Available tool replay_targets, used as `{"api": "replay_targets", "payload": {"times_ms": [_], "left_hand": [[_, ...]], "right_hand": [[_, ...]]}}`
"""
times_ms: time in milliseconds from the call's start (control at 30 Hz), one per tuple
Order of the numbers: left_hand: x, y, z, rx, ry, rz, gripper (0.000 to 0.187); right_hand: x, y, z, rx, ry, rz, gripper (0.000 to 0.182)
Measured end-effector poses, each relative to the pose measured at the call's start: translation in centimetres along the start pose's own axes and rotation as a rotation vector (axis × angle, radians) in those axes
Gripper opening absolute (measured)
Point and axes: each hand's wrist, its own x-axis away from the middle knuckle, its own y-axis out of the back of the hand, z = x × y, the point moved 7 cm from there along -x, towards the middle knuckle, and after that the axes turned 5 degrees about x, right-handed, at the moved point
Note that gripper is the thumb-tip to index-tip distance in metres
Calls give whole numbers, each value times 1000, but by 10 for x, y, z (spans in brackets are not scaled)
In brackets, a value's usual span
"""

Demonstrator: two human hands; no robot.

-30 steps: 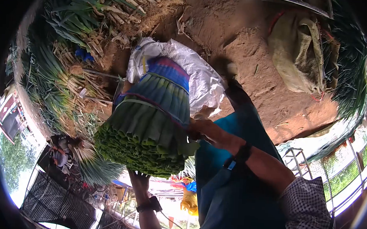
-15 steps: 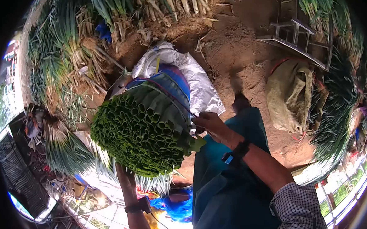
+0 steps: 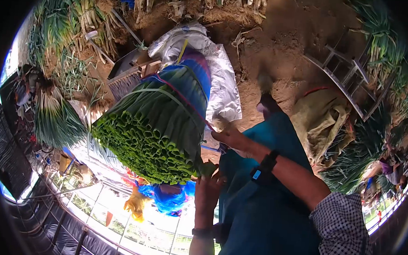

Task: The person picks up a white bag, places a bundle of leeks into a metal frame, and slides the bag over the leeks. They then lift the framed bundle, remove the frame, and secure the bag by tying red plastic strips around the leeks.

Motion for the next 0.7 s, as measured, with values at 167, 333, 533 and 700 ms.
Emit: {"api": "replay_targets", "payload": {"times_ms": [167,333,533,700], "left_hand": [[-23,22,-1,-425,-185,-2,16],[-3,10,-15,-1118,-248,-188,10],[5,67,3,253,-185,56,22],[19,29,-49,-809,-573,-65,23]], "right_hand": [[8,6,22,290,-55,11,45],[14,-1,32,595,21,-30,42],[22,-9,33,460,104,-21,37],[20,-1,30,504,88,-68,32]]}}
